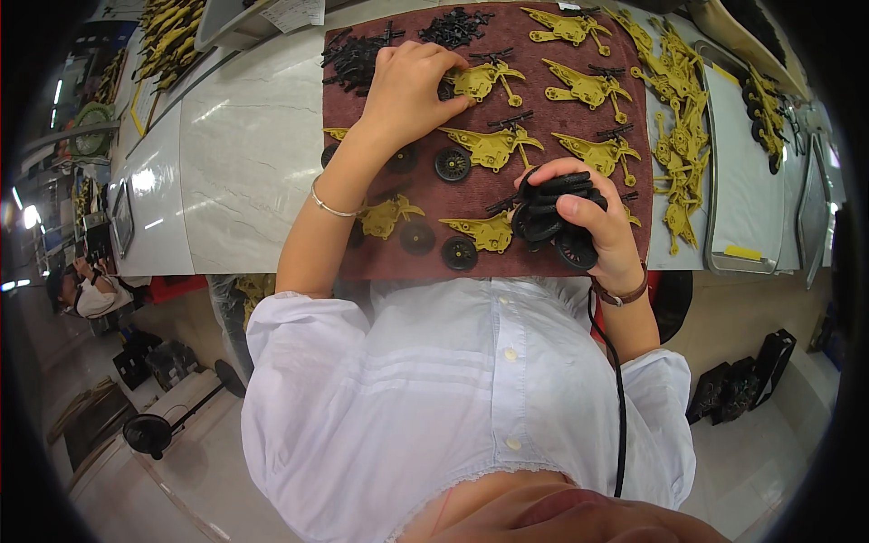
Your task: The person assembles plastic toy motorcycle frames and plastic wheels by hand, attaching the plastic wheels to the plastic motorcycle frames.
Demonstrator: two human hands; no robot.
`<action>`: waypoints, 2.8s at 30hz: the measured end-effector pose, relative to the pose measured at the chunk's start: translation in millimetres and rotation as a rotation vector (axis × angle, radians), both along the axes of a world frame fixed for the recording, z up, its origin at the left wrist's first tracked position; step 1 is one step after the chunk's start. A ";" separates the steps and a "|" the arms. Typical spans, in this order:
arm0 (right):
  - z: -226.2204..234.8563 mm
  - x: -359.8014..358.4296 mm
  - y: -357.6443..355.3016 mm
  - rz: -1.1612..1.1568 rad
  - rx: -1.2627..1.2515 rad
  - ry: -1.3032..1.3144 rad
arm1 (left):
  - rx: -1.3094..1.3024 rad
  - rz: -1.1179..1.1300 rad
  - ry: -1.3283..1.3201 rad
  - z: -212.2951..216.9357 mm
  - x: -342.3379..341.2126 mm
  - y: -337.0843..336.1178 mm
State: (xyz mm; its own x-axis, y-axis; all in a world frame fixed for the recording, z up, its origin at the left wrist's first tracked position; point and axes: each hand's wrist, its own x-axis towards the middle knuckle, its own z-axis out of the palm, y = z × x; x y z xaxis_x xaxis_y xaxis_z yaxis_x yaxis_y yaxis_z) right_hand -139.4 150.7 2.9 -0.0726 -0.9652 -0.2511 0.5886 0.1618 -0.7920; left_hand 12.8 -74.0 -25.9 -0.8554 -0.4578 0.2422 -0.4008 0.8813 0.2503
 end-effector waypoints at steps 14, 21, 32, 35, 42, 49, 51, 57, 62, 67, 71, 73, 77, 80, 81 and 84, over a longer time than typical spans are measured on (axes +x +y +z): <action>0.6 -1.3 4.6 -0.008 0.014 0.040 | 0.052 -0.027 0.091 2.5 0.4 -4.6; 1.1 -1.8 6.6 -0.009 0.024 0.003 | 0.174 -0.039 0.190 -7.7 -5.5 -14.8; 1.8 -0.3 0.8 0.018 0.044 0.073 | 0.617 -0.197 0.354 51.3 -12.5 47.9; -4.0 4.2 1.5 -0.028 0.077 0.142 | 0.750 -0.390 0.313 62.9 -12.9 70.1; 1.1 4.5 6.1 -0.003 0.048 0.227 | 0.722 -0.422 0.276 72.2 -9.5 77.4; 4.8 1.0 7.3 -0.026 0.095 0.066 | 1.073 -0.099 0.428 61.7 -23.3 61.5; 3.4 -2.5 8.1 -0.018 -0.016 0.036 | 0.986 0.040 0.297 51.4 -31.0 43.0; 3.8 -5.4 11.9 -0.054 0.014 0.048 | 0.794 0.091 0.198 5.3 -44.6 16.3; -1.5 -9.9 17.7 -0.066 -0.002 0.046 | 0.520 0.082 0.121 0.0 -47.2 15.0; -3.1 -13.7 22.3 -0.110 -0.006 0.020 | 0.369 0.009 0.198 -10.0 -48.2 9.2; -5.0 -17.8 25.7 -0.113 0.004 -0.030 | 0.561 0.074 0.150 -6.0 -47.9 10.5; -5.5 -19.1 26.7 -0.112 -0.001 -0.037 | 0.486 0.047 0.159 -6.4 -48.3 14.6; -3.9 -18.9 27.8 -0.119 -0.009 -0.025 | 0.310 -0.005 0.253 -9.1 -49.9 17.7; -4.9 -19.0 29.7 -0.132 -0.019 -0.009 | 0.237 0.002 0.336 -5.0 -53.5 25.2; -5.5 -19.2 30.4 -0.133 -0.014 -0.017 | 0.239 0.000 0.336 -1.9 -55.0 30.5; -5.5 -18.1 31.2 -0.151 -0.014 -0.028 | 0.179 -0.231 0.237 2.6 -58.3 44.1</action>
State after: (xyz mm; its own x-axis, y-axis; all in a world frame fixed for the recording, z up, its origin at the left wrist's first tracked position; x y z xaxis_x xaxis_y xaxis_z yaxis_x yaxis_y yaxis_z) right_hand -157.5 181.9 -2.6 -0.2105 -0.9473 -0.2416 0.6273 0.0587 -0.7766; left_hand -45.5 -29.9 -23.2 -0.8708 -0.3128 0.3793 -0.1095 0.8755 0.4707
